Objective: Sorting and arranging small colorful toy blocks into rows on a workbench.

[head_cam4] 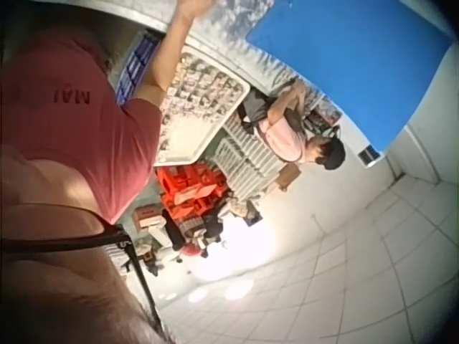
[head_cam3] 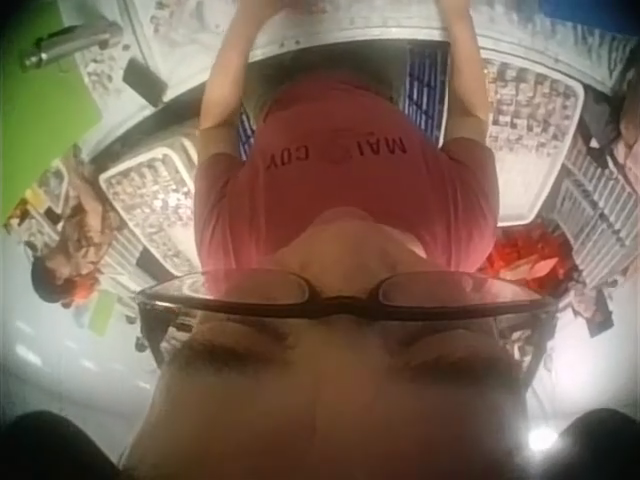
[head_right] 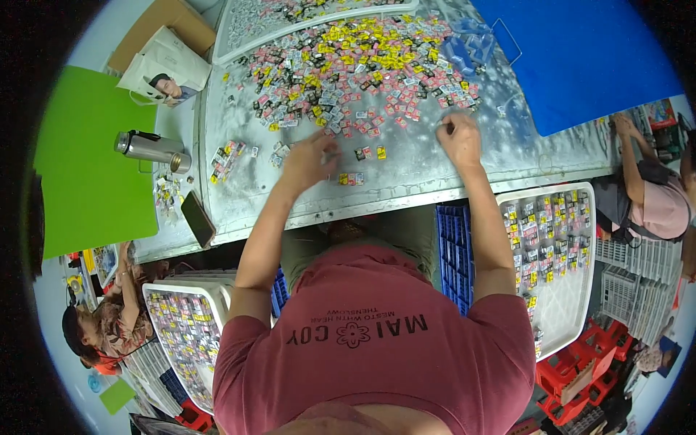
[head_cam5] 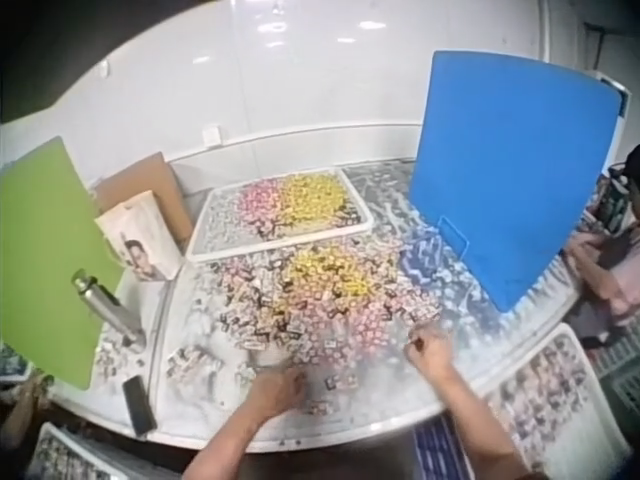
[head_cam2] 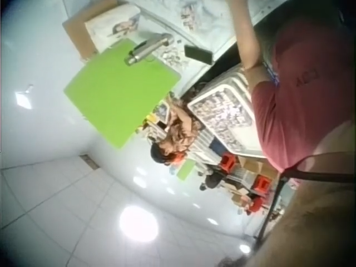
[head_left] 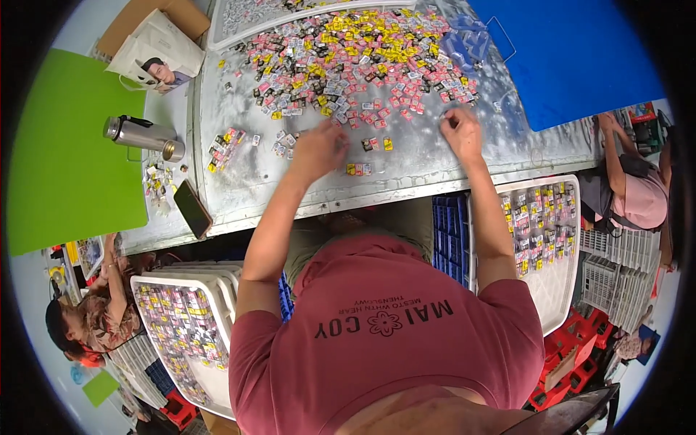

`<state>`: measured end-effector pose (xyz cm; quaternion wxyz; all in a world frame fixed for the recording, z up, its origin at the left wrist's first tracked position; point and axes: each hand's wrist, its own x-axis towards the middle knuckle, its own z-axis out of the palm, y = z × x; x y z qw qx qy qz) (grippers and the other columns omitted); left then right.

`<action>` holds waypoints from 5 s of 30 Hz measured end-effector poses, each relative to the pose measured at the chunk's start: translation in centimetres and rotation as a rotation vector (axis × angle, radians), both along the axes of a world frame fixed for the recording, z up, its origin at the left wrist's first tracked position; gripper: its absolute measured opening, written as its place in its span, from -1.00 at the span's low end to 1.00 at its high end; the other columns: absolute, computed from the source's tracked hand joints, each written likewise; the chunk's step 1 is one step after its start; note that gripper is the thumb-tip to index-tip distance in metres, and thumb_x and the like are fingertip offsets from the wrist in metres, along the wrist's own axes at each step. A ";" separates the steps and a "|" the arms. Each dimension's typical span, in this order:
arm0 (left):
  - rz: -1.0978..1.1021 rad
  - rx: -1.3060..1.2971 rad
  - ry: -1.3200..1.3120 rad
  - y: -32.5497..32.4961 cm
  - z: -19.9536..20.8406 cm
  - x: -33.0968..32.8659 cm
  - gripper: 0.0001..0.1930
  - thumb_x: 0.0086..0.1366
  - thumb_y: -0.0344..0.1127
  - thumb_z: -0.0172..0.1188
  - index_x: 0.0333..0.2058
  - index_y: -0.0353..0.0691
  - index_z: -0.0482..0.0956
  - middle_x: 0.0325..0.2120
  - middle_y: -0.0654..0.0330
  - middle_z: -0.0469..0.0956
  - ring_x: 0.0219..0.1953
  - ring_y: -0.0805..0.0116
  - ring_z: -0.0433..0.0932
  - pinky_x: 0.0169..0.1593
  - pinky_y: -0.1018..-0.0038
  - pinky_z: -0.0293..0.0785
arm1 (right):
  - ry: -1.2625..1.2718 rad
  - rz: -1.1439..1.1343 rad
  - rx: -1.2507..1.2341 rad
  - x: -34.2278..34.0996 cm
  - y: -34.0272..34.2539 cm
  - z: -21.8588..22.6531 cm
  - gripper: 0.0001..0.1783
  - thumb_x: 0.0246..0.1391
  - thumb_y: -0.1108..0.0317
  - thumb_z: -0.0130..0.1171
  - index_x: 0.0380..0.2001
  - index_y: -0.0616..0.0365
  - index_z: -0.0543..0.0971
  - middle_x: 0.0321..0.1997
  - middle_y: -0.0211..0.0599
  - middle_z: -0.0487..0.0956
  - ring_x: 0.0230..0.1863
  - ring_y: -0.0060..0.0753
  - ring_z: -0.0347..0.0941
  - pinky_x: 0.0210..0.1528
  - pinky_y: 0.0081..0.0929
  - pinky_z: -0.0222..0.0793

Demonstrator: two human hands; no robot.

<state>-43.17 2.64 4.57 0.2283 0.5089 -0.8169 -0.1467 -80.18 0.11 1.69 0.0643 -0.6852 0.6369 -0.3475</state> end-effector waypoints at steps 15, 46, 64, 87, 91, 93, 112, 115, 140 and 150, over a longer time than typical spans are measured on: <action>-0.010 0.071 0.065 0.8 -1.2 -2.6 -0.72 0.11 -0.30 0.30 -0.15 -0.06 0.69 -0.18 0.17 0.62 -0.19 0.02 0.66 -0.12 0.14 0.62 | -0.077 0.515 -0.044 8.4 3.9 0.9 -0.79 -0.05 0.46 0.34 -0.26 0.11 0.67 -0.11 -0.26 0.65 -0.08 -0.08 0.57 0.04 -0.21 0.47; 0.132 -0.086 0.001 -6.5 -2.1 1.8 -0.69 0.17 -0.38 0.35 -0.08 -0.11 0.64 -0.14 0.07 0.53 -0.13 -0.02 0.60 -0.07 0.15 0.57 | 0.035 0.376 -0.059 9.7 -6.5 1.3 -0.77 0.02 0.46 0.30 -0.19 0.13 0.69 -0.05 -0.18 0.64 -0.01 -0.02 0.56 0.08 -0.18 0.48; 0.165 0.047 0.021 -6.8 -2.2 2.3 -0.64 0.16 -0.24 0.39 -0.05 -0.03 0.59 -0.03 0.12 0.48 -0.01 0.03 0.59 0.00 0.17 0.58 | 0.373 0.369 -0.195 11.4 -14.2 0.9 -0.84 0.07 0.45 0.16 -0.28 0.09 0.67 -0.18 -0.24 0.67 -0.10 -0.07 0.59 0.01 -0.11 0.48; 0.413 -0.048 -0.035 -5.1 -0.9 0.2 -0.67 0.08 -0.12 0.42 -0.29 -0.21 0.60 -0.15 0.08 0.59 -0.12 0.04 0.61 -0.15 0.13 0.59 | -0.120 0.522 0.210 7.9 1.3 4.3 -0.80 -0.04 0.49 0.32 -0.27 0.13 0.64 -0.21 -0.18 0.62 -0.18 -0.02 0.57 -0.10 -0.17 0.50; 0.332 -0.113 0.031 -3.4 -0.5 0.9 -0.74 0.09 -0.24 0.39 -0.28 -0.21 0.61 -0.20 0.10 0.63 -0.15 0.05 0.62 -0.14 0.15 0.58 | -0.078 0.575 -0.003 10.6 -3.1 3.5 -0.81 0.00 0.50 0.31 -0.25 0.15 0.65 -0.23 -0.19 0.60 -0.24 -0.12 0.60 -0.20 -0.26 0.54; 0.238 -0.080 0.049 -2.3 0.4 -0.1 -0.76 0.09 -0.27 0.39 -0.28 -0.20 0.62 -0.25 0.10 0.63 -0.19 0.04 0.62 -0.15 0.16 0.58 | 0.039 0.606 -0.024 12.7 -5.1 2.9 -0.84 0.04 0.43 0.29 -0.25 0.11 0.66 -0.20 -0.27 0.61 -0.19 -0.11 0.59 -0.13 -0.21 0.53; -0.062 0.050 0.203 0.6 -2.3 -1.6 -0.65 0.12 -0.34 0.41 -0.08 -0.19 0.68 -0.08 0.03 0.60 -0.12 0.00 0.65 -0.04 0.21 0.62 | 0.477 0.877 0.067 18.0 -9.3 3.2 -0.69 -0.07 0.50 0.25 -0.19 0.01 0.72 -0.11 -0.30 0.62 0.05 -0.12 0.55 0.12 -0.16 0.46; -0.081 0.076 0.192 0.4 -1.6 -1.0 -0.68 0.15 -0.41 0.36 -0.08 -0.23 0.67 -0.08 0.03 0.60 -0.13 0.01 0.65 -0.05 0.24 0.62 | 0.448 0.854 0.156 18.2 -9.7 3.0 -0.65 -0.07 0.52 0.24 -0.15 0.04 0.72 -0.10 -0.24 0.64 0.04 -0.08 0.57 0.11 -0.14 0.48; 0.076 0.202 0.276 6.3 -0.7 2.4 -0.74 0.15 -0.45 0.35 -0.14 -0.28 0.68 -0.20 0.04 0.59 -0.21 0.03 0.63 -0.10 0.25 0.59 | -0.072 0.393 0.270 8.6 -0.6 4.7 -0.70 -0.06 0.37 0.29 -0.19 0.18 0.67 -0.33 -0.13 0.63 -0.32 -0.12 0.60 -0.19 -0.22 0.51; 0.142 0.241 0.292 6.3 -0.7 1.8 -0.80 0.13 -0.46 0.36 -0.24 -0.32 0.66 -0.34 0.08 0.56 -0.38 0.19 0.61 -0.24 0.34 0.56 | 0.001 0.252 0.262 6.4 2.6 2.2 -0.72 0.00 0.41 0.30 -0.17 0.20 0.69 -0.37 -0.17 0.62 -0.38 -0.25 0.59 -0.23 -0.32 0.53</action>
